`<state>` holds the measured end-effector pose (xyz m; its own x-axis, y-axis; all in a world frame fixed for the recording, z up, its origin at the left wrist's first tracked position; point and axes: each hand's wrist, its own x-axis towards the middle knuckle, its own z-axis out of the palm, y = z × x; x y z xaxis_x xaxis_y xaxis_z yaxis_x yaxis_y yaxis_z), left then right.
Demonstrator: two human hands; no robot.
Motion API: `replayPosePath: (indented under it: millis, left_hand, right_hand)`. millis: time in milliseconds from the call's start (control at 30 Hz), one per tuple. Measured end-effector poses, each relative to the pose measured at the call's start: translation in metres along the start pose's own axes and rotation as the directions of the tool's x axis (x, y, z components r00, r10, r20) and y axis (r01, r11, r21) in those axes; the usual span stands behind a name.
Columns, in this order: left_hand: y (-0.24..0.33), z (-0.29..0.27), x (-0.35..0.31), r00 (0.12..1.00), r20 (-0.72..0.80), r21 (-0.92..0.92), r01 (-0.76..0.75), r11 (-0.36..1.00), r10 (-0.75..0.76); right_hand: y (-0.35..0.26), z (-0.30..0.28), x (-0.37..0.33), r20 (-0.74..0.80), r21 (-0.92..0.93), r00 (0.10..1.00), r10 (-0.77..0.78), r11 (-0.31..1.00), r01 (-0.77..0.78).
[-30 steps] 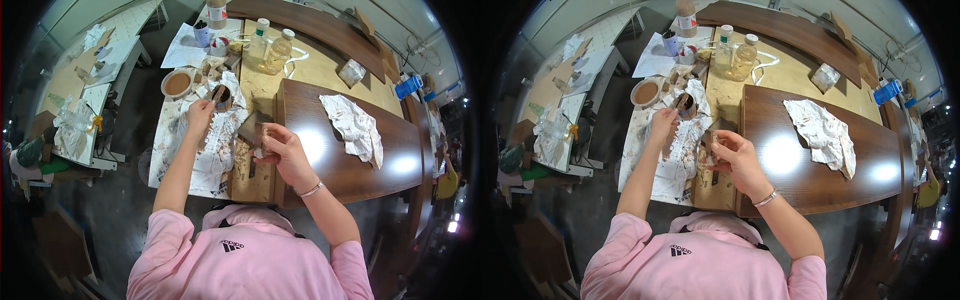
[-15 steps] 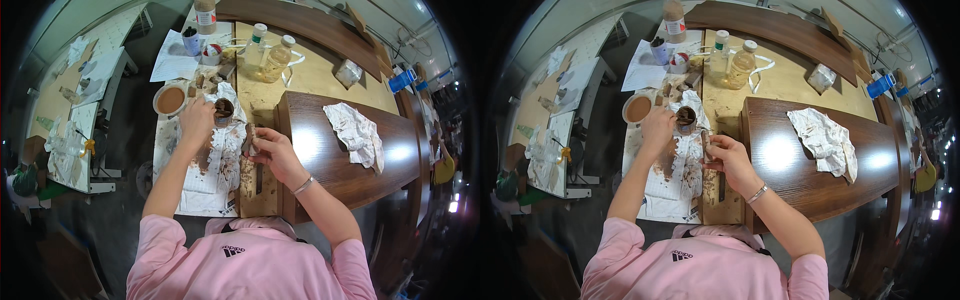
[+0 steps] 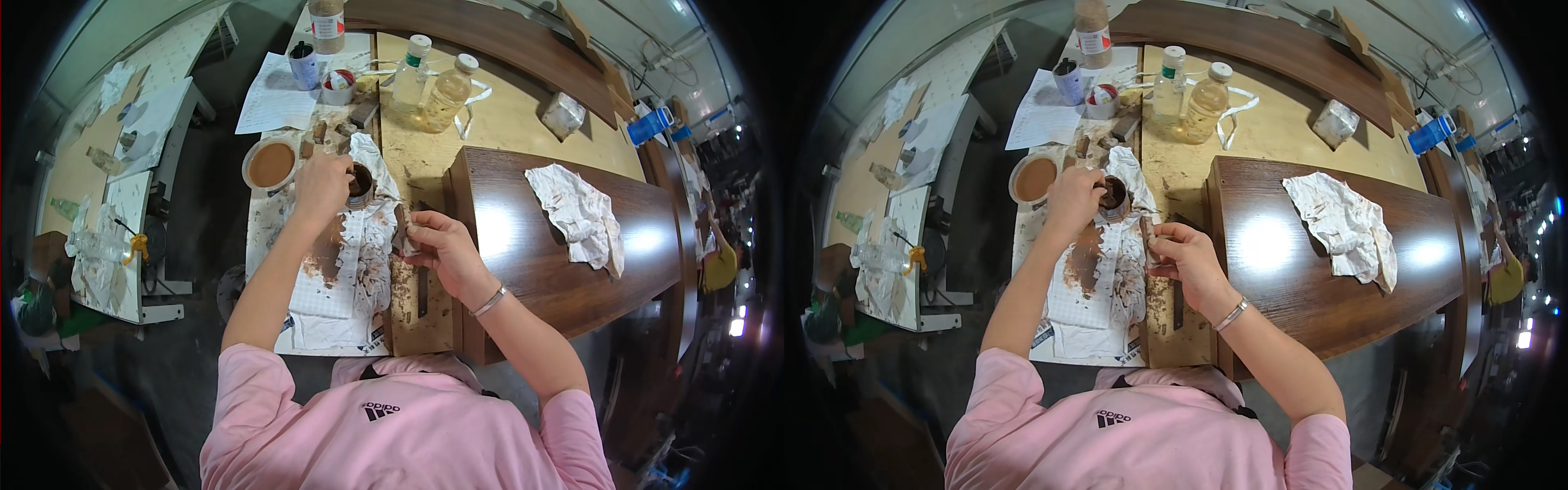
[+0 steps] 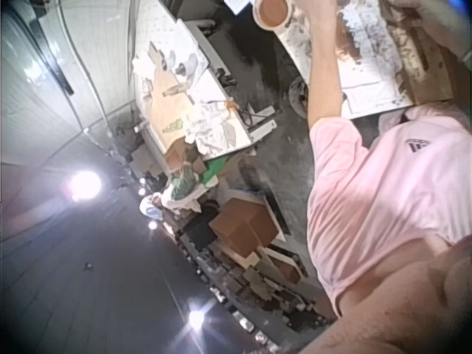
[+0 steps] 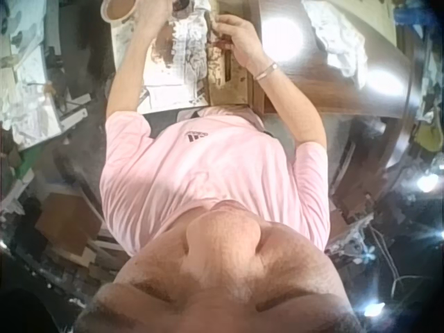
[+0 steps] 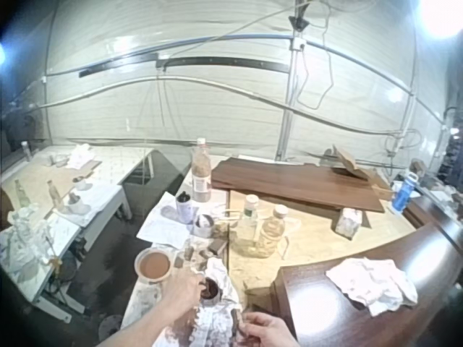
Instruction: The person sands the edges of wood panels with a block and wipes the surfaces with a cloth, handling and moving several panels on a work table.
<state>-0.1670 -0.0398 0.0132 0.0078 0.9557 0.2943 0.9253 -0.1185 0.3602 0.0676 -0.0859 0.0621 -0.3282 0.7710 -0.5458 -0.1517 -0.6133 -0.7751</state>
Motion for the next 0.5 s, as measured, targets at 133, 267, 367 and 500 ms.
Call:
replayPosePath:
  millis: [133,267,367,500]
  left_hand:
    - [0.001,-0.002,-0.001,0.989,0.143,0.009,0.025,1.000,-0.026]
    - [0.001,-0.003,0.000,0.998,0.027,-0.071,0.066,0.995,-0.064]
    - [-0.003,0.000,-0.002,0.972,0.180,-0.039,0.163,0.986,-0.153]
    - [-0.010,0.005,-0.010,0.953,0.102,-0.210,0.300,0.931,-0.284]
  right_hand:
    - [0.001,0.000,-0.003,-0.015,-0.009,1.000,0.007,1.000,-0.008]
    - [0.001,-0.001,0.002,0.017,-0.064,1.000,0.017,0.998,-0.016]
    - [-0.002,0.008,0.010,0.020,0.023,1.000,0.006,1.000,-0.007]
    - [-0.003,0.011,0.031,0.021,0.051,1.000,-0.009,0.999,0.008]
